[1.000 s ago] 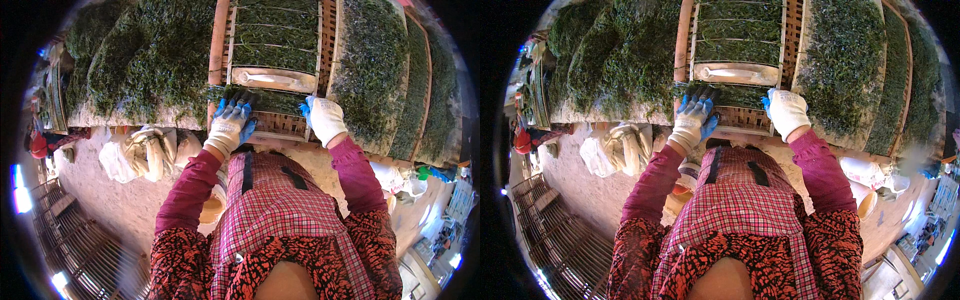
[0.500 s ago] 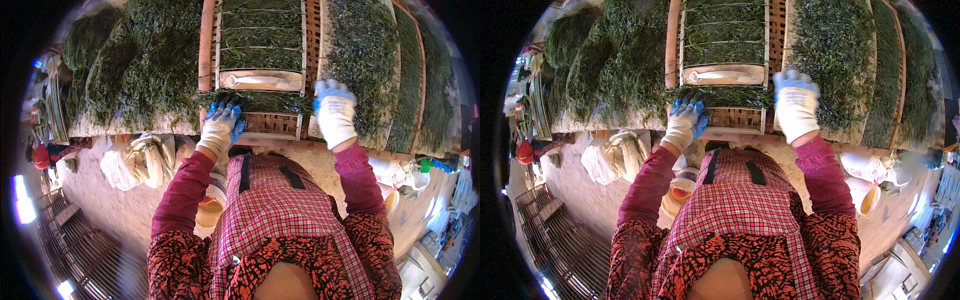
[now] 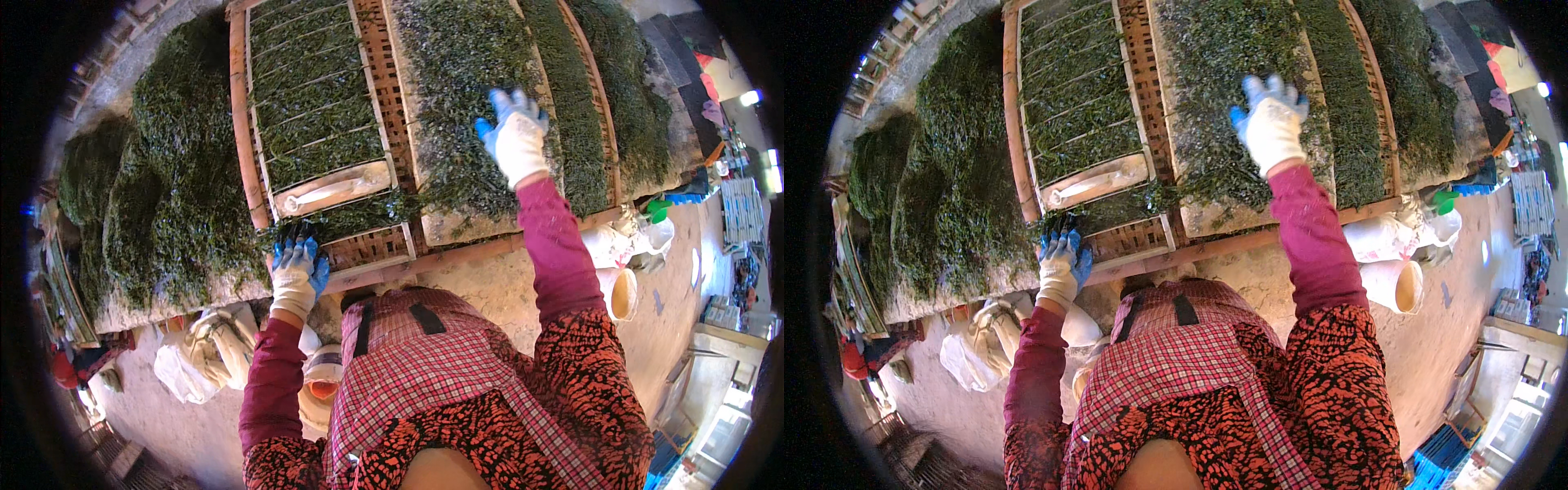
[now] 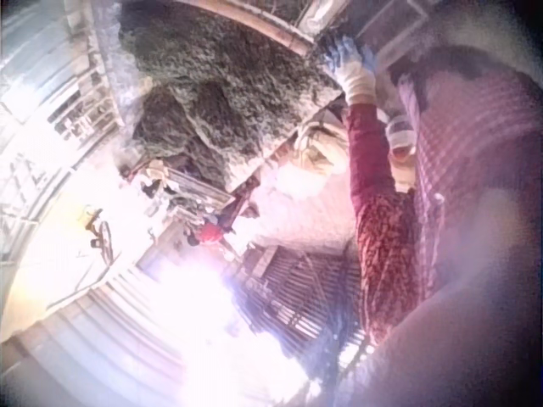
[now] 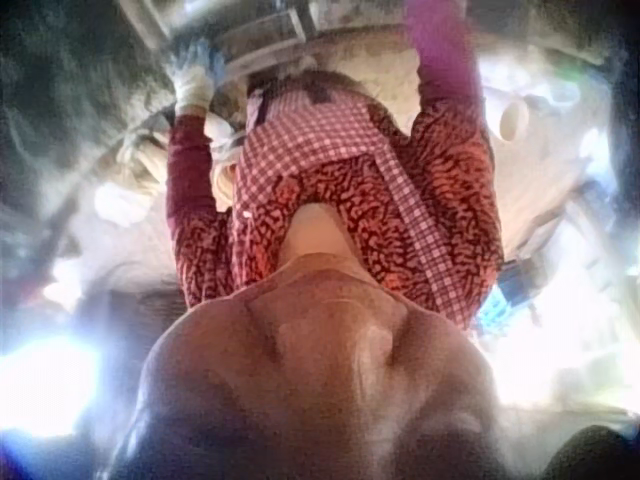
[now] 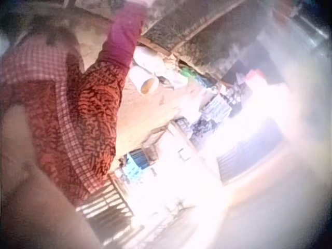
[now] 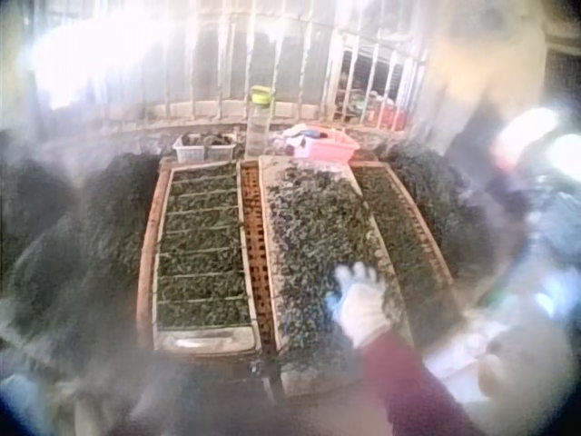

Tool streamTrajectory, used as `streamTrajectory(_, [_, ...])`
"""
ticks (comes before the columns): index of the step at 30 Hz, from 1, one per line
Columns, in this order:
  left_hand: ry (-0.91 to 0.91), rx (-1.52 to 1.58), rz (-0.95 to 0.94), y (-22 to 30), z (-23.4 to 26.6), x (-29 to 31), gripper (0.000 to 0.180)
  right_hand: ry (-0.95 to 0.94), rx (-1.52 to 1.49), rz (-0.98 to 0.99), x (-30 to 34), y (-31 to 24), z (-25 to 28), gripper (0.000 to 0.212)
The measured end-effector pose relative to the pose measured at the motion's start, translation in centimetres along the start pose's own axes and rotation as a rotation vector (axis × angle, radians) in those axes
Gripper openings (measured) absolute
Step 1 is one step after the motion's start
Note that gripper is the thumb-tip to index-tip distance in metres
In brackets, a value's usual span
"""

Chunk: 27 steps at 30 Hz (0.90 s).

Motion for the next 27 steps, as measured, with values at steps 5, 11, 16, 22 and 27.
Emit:
streamTrajectory(5, [0.096,0.001,-0.077,1.5,1.2,-0.5,0.046,-0.104,-0.230,-0.202,-1.8,8.6,-7.3,0.077])
streamTrajectory(11, [0.126,0.002,-0.054,0.7,1.2,0.0,0.042,0.039,-0.837,-0.173,-1.3,7.1,-3.9,0.045])
streamTrajectory(16, [0.100,0.017,-0.051,1.1,1.8,-0.2,0.043,0.240,-1.118,-0.212,0.8,8.9,-3.6,0.037])
streamTrajectory(22, [0.001,0.017,-0.019,1.3,1.5,-0.4,0.046,0.322,-1.152,-0.063,1.3,7.7,2.6,0.034])
streamTrajectory(27, [0.011,0.052,-0.041,1.0,1.1,-0.4,0.052,0.438,-1.338,0.154,1.6,2.9,10.8,0.038])
Point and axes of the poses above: each hand's wrist, its own x-axis away from the middle knuckle, its own z-axis out of the back of the hand, y = z × x, the point moved 8 cm from there along -x, towards the middle knuckle, and after that the axes turned 15 degrees about z, right-handed, at the moved point
